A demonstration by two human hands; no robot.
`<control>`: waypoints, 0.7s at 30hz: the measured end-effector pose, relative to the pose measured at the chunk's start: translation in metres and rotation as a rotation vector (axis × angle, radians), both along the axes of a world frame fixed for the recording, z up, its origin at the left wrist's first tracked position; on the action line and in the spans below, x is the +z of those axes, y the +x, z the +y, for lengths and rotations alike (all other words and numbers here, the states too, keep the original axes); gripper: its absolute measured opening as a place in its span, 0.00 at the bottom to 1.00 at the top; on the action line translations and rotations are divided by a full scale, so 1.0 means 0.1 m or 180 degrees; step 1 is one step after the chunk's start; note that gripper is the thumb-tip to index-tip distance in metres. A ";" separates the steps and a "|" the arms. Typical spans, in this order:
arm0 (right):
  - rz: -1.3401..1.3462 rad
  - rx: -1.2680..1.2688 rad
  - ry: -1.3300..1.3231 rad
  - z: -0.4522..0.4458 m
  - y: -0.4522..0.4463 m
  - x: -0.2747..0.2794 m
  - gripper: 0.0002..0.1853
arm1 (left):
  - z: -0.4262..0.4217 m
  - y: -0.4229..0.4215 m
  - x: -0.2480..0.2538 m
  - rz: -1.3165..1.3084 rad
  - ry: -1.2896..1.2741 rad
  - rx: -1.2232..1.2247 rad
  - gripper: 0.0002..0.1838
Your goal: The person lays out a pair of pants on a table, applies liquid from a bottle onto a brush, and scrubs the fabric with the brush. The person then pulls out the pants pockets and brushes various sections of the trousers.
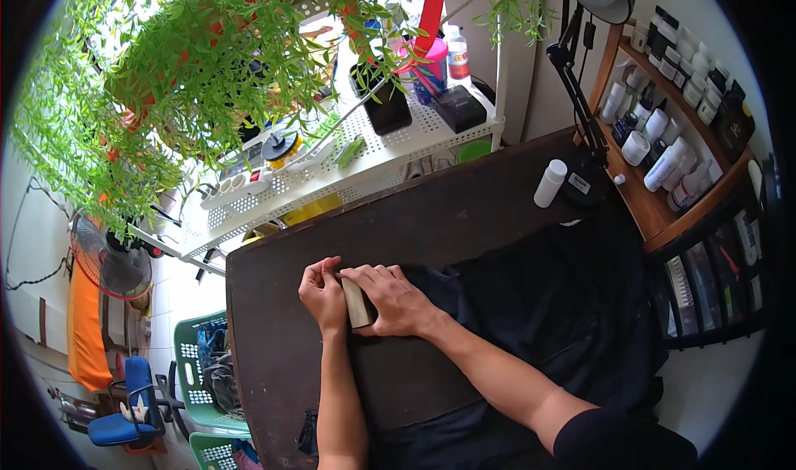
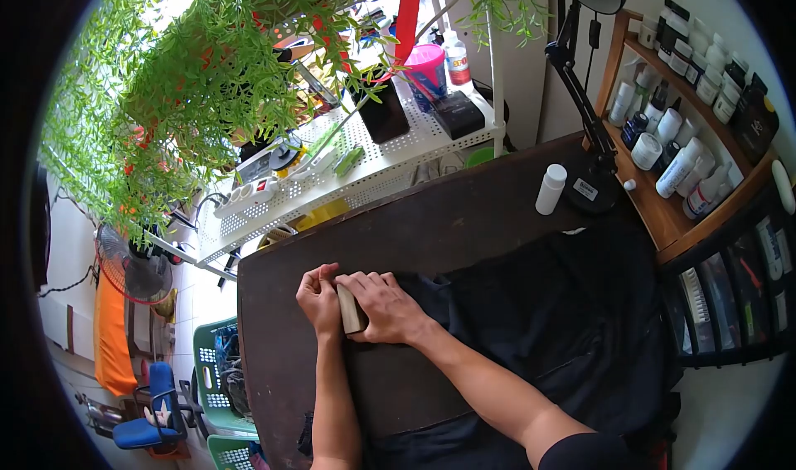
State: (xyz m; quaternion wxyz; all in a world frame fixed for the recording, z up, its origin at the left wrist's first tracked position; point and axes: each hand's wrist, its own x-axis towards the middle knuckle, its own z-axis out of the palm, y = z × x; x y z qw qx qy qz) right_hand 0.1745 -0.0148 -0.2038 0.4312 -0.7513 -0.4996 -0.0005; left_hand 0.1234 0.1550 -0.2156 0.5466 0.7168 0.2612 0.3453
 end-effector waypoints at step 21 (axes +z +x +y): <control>-0.0209 -0.0121 -0.0097 0.07 -0.03 -0.06 0.54 | 0.07 -0.03 -0.07 -0.0032 -0.0035 0.0016 0.11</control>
